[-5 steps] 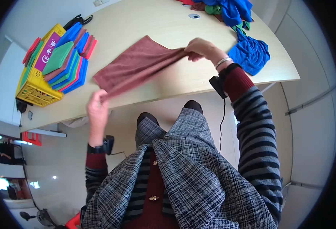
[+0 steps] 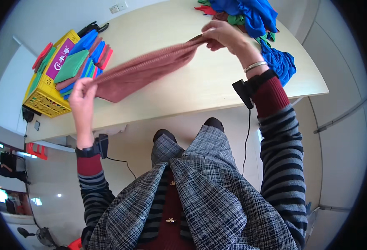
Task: Folding various colored cloths neatly on a light-colored table.
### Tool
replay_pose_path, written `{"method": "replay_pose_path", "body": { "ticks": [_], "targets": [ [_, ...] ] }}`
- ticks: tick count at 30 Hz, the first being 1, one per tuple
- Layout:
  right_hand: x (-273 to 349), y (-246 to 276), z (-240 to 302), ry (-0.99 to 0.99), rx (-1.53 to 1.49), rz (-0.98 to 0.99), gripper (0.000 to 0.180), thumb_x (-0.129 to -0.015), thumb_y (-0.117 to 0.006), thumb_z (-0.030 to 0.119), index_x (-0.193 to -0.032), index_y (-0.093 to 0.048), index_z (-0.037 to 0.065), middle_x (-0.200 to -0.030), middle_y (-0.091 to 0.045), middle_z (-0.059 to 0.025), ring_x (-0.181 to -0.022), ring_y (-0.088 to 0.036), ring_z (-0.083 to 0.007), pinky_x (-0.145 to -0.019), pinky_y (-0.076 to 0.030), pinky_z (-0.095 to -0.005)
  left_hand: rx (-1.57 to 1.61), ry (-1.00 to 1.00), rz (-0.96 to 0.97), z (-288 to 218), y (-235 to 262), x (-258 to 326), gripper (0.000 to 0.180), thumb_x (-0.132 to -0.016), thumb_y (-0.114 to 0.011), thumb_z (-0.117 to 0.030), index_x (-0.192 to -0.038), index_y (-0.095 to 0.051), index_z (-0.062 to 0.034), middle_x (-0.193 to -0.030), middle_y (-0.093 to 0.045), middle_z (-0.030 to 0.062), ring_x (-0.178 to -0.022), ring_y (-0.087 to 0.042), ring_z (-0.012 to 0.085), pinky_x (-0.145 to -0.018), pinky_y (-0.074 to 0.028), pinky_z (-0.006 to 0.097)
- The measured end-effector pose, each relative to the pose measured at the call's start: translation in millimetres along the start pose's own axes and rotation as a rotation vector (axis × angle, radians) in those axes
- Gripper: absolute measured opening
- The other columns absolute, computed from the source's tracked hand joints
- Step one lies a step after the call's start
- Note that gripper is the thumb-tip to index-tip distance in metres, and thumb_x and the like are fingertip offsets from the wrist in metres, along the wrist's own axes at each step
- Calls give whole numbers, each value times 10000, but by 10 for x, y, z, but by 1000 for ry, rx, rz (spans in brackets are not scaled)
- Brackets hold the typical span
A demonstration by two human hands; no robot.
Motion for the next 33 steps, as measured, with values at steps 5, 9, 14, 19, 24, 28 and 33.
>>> {"method": "replay_pose_path", "body": {
  "ticks": [5, 9, 14, 19, 24, 28, 33],
  "targets": [
    [257, 280, 442, 126, -319, 85, 249, -995, -583, 154, -1191, -634, 8, -964, -703, -45, -773, -686, -117, -735, -594, -245, 382, 84, -34, -148, 134, -229, 105, -951, -656, -30, -1054, -645, -12, -988, -644, -9, -893, -573, 57, -831, -458, 221],
    [431, 186, 574, 175, -687, 251, 260, -1015, -567, 121, -1254, -624, 35, -1046, -689, -34, -857, -679, -109, -810, -573, -232, 510, 145, -45, -70, 164, -177, 176, -952, -662, -54, -1113, -639, 13, -1045, -655, 23, -964, -574, 66, -913, -423, 217],
    [684, 158, 760, 249, -519, 194, 246, -1010, -566, 102, -1233, -617, 11, -1102, -677, -57, -914, -681, -125, -888, -563, -262, 668, 221, -60, 56, 207, -44, 217, -960, -645, -63, -1163, -638, 15, -1073, -660, 20, -1002, -576, 76, -952, -409, 229],
    [902, 143, 741, 208, -379, 147, 247, -995, -568, 64, -1234, -607, 14, -1129, -666, -67, -977, -673, -137, -941, -543, -289, 694, 240, -138, -106, 320, 109, 258, -977, -611, -83, -1215, -627, 15, -1098, -646, 29, -1034, -572, 101, -972, -413, 260],
    [1025, -36, 669, 167, -522, 186, 288, -962, -573, 12, -1249, -598, 23, -1121, -657, -62, -997, -665, -153, -959, -529, -311, 562, 203, -151, -11, 342, 132, 261, -975, -599, -93, -1210, -611, 19, -1151, -623, 53, -1080, -563, 135, -1010, -405, 289],
    [923, -145, 683, 215, -594, 232, 285, -945, -595, 12, -1230, -607, 16, -1094, -666, -66, -975, -670, -152, -927, -543, -310, 667, 188, -99, 83, 434, 143, 265, -989, -573, -92, -1230, -593, 17, -1216, -611, 83, -1157, -552, 168, -1053, -389, 310],
    [804, -137, 575, 209, -471, 100, 197, -954, -639, 80, -1144, -649, 28, -977, -681, -31, -920, -674, -124, -874, -554, -285, 699, 195, -102, 98, 288, -13, 240, -984, -576, -78, -1203, -599, 15, -1191, -618, 86, -1131, -566, 170, -1047, -401, 314]
  ]
}}
Point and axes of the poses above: each hand's wrist, its own x-axis away from the middle knuckle, its own y-axis out of the back of the hand, z = x × y, the point moved 9 cm from there along -x, towards the middle knuckle
